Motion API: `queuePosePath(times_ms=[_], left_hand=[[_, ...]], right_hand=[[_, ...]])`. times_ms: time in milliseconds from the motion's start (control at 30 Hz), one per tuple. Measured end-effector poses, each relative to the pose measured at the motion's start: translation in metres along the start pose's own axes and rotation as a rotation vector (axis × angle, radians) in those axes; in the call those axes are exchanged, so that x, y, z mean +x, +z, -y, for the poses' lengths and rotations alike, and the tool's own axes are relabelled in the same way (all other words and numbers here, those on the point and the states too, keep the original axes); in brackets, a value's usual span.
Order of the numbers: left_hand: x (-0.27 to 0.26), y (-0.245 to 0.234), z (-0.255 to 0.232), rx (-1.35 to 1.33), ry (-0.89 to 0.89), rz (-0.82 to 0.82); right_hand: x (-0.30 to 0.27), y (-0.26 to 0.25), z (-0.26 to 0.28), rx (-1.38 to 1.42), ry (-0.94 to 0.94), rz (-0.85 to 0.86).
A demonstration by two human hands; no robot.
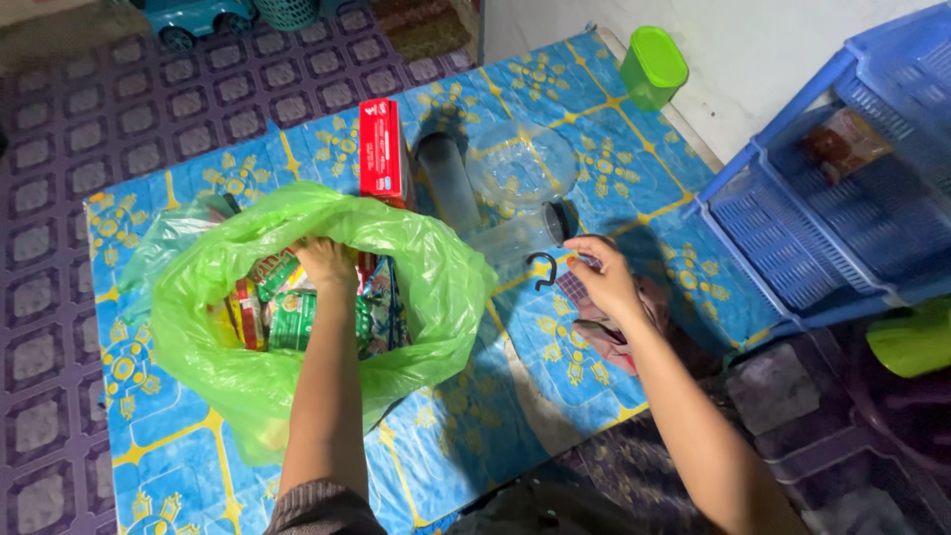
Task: The person unpacks items from a green plastic bag on a table and places them into a blue plastic storage rack. They handle multiple small packets and boxes, arranging them on the shelves of the rack.
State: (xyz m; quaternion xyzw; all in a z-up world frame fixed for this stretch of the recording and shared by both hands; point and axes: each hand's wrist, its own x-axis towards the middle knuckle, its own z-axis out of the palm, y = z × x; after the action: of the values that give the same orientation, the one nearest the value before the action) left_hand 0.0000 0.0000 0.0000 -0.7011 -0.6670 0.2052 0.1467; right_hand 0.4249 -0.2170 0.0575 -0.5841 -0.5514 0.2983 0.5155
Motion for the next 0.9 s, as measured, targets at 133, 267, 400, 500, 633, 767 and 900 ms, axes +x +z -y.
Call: queuePosePath(times_ms=[133,267,400,500,633,767,900], left_hand=[[0.006,0.011,-0.020,-0.199,-0.041,-0.175],[0.009,0.006,-0.028,-0.178,-0.047,-0.137],[-0.010,-0.006,-0.010,-0.248,0.024,-0.212],[-0.036,-0.026,0.009,-0.198,0.041,-0.383],[-0.078,-0.070,0.026,-0.318,0.054,-0.190],[-0.113,-0.130,0.042,-0.485,0.049,-0.209],[-0.147,-0.186,0.058,-0.932,0.160,-0.252]], right_hand=[[0.000,-0.003,-0.001,-0.002,0.040,-0.009],[0.005,-0.001,-0.005,-0.001,0.023,0.023],[0.010,0.006,-0.011,0.042,0.081,0.072],[0.013,0.010,-0.011,0.029,0.074,0.095],[0.019,0.016,-0.004,0.032,0.072,0.113],[0.023,0.024,0.005,0.020,0.049,0.162],[0.025,0.022,0.014,0.015,0.014,0.230]])
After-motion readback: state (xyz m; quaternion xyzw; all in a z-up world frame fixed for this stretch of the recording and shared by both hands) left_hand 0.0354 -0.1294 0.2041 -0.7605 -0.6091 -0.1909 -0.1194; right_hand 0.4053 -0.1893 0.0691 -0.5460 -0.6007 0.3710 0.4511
